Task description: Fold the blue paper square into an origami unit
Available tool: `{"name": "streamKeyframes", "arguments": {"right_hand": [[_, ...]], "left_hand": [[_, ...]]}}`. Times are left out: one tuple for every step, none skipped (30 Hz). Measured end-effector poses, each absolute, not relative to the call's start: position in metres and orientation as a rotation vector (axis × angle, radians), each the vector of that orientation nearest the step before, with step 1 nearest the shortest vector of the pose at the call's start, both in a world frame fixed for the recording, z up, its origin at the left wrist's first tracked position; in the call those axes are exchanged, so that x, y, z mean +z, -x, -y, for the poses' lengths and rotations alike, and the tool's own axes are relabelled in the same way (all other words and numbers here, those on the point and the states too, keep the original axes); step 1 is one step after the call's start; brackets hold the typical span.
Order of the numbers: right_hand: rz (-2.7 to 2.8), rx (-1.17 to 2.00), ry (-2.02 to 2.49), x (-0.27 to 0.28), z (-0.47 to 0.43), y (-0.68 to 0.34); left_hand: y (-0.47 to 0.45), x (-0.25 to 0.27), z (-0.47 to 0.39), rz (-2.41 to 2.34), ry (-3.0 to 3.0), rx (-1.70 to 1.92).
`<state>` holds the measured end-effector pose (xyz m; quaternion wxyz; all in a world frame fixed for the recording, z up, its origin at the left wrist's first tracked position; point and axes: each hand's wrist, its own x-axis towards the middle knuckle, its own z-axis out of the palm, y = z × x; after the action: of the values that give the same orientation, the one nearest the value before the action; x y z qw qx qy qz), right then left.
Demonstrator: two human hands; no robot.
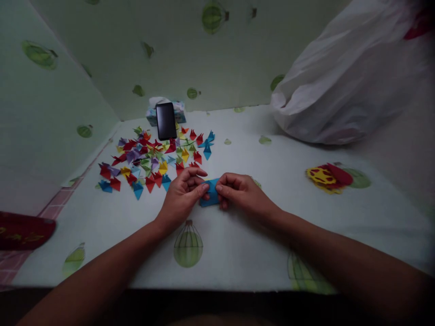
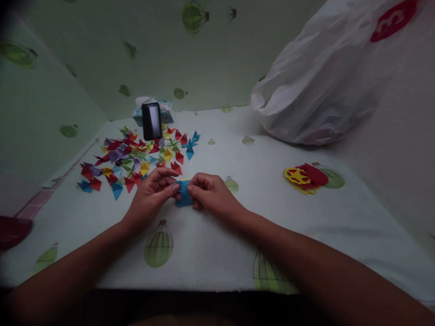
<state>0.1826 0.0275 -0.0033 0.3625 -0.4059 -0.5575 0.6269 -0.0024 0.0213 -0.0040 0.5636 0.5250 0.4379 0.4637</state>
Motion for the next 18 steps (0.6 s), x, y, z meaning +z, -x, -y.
{"name": "streamKeyframes", "arguments": {"right_hand": [[1.429,1.628,1.045,-0.0041,-0.0283,-0.1829],[1.427,1.639,1.039,-0.005,-0.029,-0.1831],[1.428,1.642,1.033,-0.0057,-0.0295,-0.1833],[1.433,1.634,1.031,-0.0063,-0.0299,-0.1833],[1.441,1.615,1.032,-0.0066,-0.0299,-0.1832],[1.452,1.59,1.035,-0.0069,-0.0299,-0.183],[1.462,1.569,1.04,-0.0069,-0.0297,-0.1828],[1.471,1.557,1.045,-0.0069,-0.0295,-0.1826],[1.478,1.557,1.049,-0.0067,-0.0294,-0.1823],[1.483,1.566,1.049,-0.0065,-0.0294,-0.1822],[1.483,1.579,1.046,-0.0063,-0.0294,-0.1821],[1.481,1.591,1.041,-0.006,-0.0294,-0.1821],[1.476,1.596,1.031,-0.0057,-0.0293,-0.1821],[1.467,1.591,1.022,-0.0055,-0.0291,-0.1821],[1.454,1.578,1.015,-0.0053,-0.0288,-0.1821],[1.44,1.56,1.014,-0.0051,-0.0283,-0.1821],[1.425,1.542,1.014,-0.0051,-0.0277,-0.1819],[1.413,1.528,1.015,-0.0052,-0.0271,-0.1817]], "left_hand": [[0.0022,-0.0041,-0.0213,-1.03,-1.238,1.088],[0.0019,-0.0041,-0.0212,-1.028,-1.24,1.081],[0.0015,-0.0039,-0.0211,-1.025,-1.243,1.076],[0.0011,-0.0037,-0.0209,-1.024,-1.245,1.072],[0.0006,-0.0033,-0.0206,-1.024,-1.247,1.07],[0.0001,-0.0028,-0.0202,-1.025,-1.251,1.07],[-0.0005,-0.0024,-0.0199,-1.026,-1.255,1.075],[-0.001,-0.0019,-0.0196,-1.03,-1.259,1.084],[-0.0015,-0.0016,-0.0193,-1.034,-1.264,1.094],[-0.002,-0.0014,-0.0191,-1.038,-1.271,1.105],[-0.0024,-0.0014,-0.019,-1.04,-1.28,1.113],[-0.0027,-0.0016,-0.0188,-1.042,-1.288,1.116],[-0.0028,-0.0019,-0.0187,-1.043,-1.295,1.118],[-0.0029,-0.0024,-0.0185,-1.041,-1.303,1.12],[-0.0028,-0.0028,-0.0183,-1.043,-1.311,1.128],[-0.0027,-0.0033,-0.018,-1.051,-1.323,1.141],[-0.0027,-0.0038,-0.0177,-1.063,-1.336,1.152],[-0.0026,-0.0043,-0.0173,-1.074,-1.349,1.161]]}}
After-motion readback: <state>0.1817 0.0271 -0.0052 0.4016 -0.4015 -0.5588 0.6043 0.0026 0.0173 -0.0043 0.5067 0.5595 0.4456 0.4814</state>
